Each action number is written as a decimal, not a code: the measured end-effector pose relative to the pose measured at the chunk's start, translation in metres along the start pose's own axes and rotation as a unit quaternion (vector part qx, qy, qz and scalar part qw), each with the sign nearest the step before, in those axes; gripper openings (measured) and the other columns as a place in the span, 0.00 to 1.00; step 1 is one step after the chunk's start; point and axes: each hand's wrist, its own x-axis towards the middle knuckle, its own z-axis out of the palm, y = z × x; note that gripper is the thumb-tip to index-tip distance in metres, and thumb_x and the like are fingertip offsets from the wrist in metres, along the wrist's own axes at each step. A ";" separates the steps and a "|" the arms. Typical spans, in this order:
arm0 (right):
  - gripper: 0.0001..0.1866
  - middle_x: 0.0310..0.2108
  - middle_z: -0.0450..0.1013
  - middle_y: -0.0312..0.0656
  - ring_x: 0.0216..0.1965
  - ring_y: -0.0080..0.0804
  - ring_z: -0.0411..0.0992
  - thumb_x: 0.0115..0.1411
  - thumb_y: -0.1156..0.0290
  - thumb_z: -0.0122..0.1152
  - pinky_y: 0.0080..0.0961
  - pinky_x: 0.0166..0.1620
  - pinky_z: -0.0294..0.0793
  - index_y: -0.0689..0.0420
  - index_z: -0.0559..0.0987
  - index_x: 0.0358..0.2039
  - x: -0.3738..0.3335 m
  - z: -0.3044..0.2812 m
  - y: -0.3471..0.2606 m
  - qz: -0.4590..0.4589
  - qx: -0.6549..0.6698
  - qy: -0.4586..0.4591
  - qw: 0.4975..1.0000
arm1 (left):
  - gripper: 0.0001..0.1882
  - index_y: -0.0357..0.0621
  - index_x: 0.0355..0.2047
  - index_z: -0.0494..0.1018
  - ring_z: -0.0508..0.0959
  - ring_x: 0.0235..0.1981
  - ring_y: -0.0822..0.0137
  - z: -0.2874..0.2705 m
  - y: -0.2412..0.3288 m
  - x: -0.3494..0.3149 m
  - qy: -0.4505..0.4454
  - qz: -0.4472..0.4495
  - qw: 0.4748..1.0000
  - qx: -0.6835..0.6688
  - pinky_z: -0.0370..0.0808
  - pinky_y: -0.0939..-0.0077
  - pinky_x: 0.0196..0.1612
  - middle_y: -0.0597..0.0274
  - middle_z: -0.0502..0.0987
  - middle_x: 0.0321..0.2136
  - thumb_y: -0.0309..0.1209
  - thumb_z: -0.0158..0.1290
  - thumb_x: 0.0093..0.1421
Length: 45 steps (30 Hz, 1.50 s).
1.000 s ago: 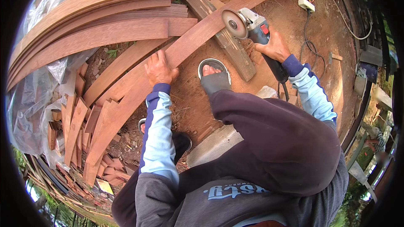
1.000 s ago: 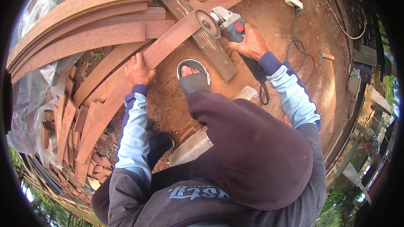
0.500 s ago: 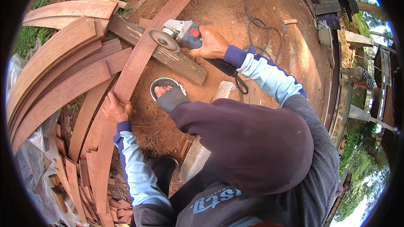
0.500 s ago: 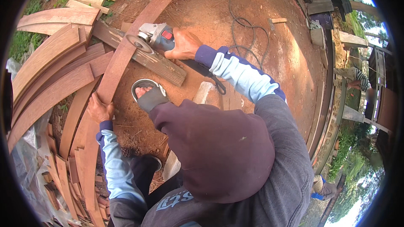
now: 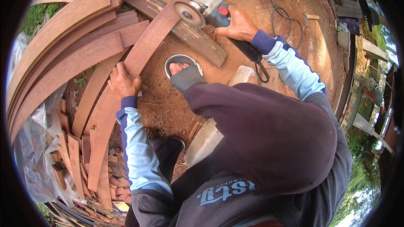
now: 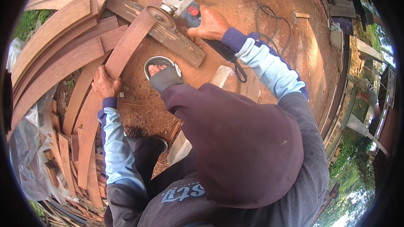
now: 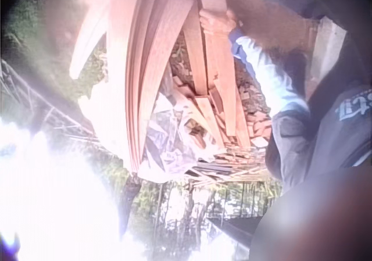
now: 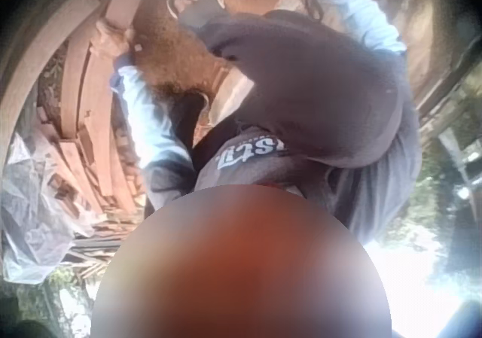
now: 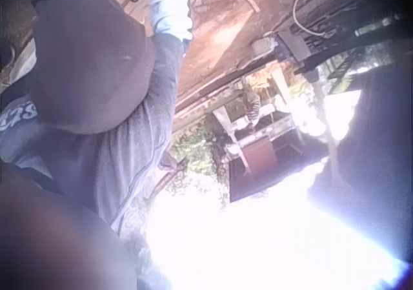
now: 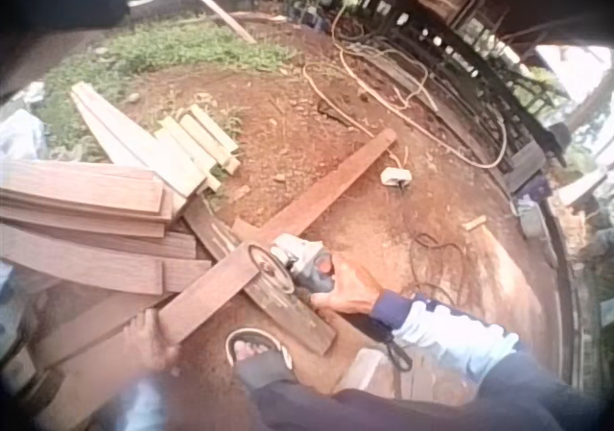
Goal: The person uses an angle grinder to sand the edges and surfaces of several reddish-brown wooden planks. They pick up planks from a pile, hold them against a support, and grind the wood, then place the finished pieces back on the pile.
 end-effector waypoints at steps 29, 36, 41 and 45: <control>0.30 0.28 0.75 0.61 0.31 0.52 0.76 0.40 0.59 0.67 0.39 0.37 0.75 0.73 0.73 0.36 0.002 0.015 0.012 -0.037 0.023 0.009 0.999 | 0.29 0.48 0.43 0.69 0.74 0.44 0.51 -0.003 0.012 -0.002 -0.034 -0.038 0.998 0.028 0.69 0.59 0.50 0.54 0.75 0.39 0.34 0.63 0.37; 0.30 0.28 0.74 0.62 0.30 0.52 0.76 0.40 0.59 0.67 0.40 0.36 0.75 0.74 0.73 0.36 0.004 0.016 0.011 -0.043 0.008 0.012 0.999 | 0.29 0.48 0.42 0.69 0.74 0.44 0.50 0.000 0.010 -0.003 -0.019 -0.033 0.999 0.021 0.69 0.58 0.50 0.53 0.75 0.39 0.33 0.63 0.36; 0.30 0.28 0.74 0.62 0.30 0.52 0.76 0.40 0.59 0.67 0.40 0.35 0.75 0.74 0.73 0.36 0.003 0.016 0.010 -0.037 0.000 0.011 0.999 | 0.29 0.47 0.43 0.69 0.74 0.44 0.50 -0.001 0.010 -0.002 -0.029 -0.035 0.999 0.019 0.69 0.59 0.50 0.52 0.75 0.39 0.33 0.63 0.36; 0.31 0.28 0.74 0.62 0.30 0.51 0.76 0.40 0.59 0.67 0.40 0.35 0.75 0.74 0.73 0.36 0.003 0.016 0.010 -0.037 0.003 0.009 0.999 | 0.30 0.47 0.43 0.69 0.74 0.44 0.49 -0.003 0.011 -0.002 -0.029 -0.036 0.999 0.022 0.69 0.59 0.50 0.52 0.75 0.39 0.33 0.63 0.36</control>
